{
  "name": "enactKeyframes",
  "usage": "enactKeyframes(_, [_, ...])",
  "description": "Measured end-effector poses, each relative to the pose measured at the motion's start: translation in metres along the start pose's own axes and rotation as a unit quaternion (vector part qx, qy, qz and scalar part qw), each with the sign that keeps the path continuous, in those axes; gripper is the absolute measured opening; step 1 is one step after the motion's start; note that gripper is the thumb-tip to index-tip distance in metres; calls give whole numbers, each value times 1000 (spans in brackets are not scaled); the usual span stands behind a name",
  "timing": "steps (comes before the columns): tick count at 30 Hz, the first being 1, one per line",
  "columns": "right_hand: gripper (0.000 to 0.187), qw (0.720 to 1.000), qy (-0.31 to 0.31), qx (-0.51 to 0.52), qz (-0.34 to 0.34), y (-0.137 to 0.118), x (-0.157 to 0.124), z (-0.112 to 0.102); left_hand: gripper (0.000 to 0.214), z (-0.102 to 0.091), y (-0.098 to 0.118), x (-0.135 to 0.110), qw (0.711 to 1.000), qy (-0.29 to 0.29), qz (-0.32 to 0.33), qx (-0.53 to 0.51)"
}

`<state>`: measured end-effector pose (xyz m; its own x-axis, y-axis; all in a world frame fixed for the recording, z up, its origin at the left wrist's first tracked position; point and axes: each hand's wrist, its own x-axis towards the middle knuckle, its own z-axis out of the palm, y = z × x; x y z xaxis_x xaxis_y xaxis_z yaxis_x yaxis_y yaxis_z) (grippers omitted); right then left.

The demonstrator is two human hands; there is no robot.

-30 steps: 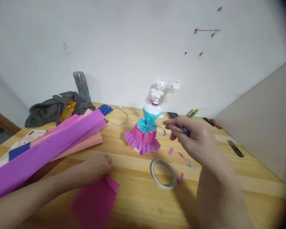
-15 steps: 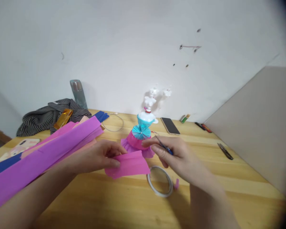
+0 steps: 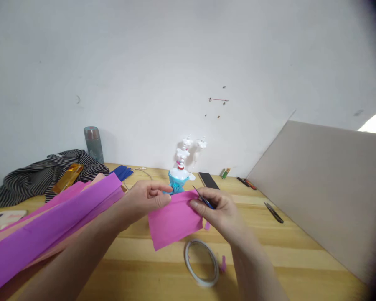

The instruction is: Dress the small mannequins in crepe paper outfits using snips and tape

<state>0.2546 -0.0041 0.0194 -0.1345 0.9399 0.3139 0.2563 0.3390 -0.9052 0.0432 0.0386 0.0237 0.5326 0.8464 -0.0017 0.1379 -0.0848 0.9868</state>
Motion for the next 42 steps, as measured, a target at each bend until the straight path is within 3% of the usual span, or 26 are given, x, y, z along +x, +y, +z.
enactKeyframes(5, [25,1000,-5,7,13,-1,4,1,23,4,5,8,999,7,53,-5])
enactKeyframes(8, [28,1000,4,-5,26,1,6,-1,22,7,4,10,997,34,74,-13])
enactKeyframes(20, [37,999,-2,-8,49,3,7,-4,24,3,-12,11,994,96,54,-15])
enactKeyframes(26, [30,998,14,24,50,4,3,-6,21,6,-16,11,988,90,110,55])
enactKeyframes(29, [30,999,10,13,33,5,2,-8,20,4,-12,9,990,61,109,60])
enactKeyframes(32, [26,1000,14,14,17,2,1,-11,19,-5,-4,3,994,7,87,64])
enactKeyframes(34, [23,999,42,20,15,-1,1,-13,15,-17,2,-3,992,1,96,85])
enactKeyframes(38, [22,990,137,37,2,-3,3,-11,17,-45,9,-15,984,52,132,107])
enactKeyframes(42, [23,980,195,26,-1,1,11,0,16,-58,7,-14,989,108,96,-16])
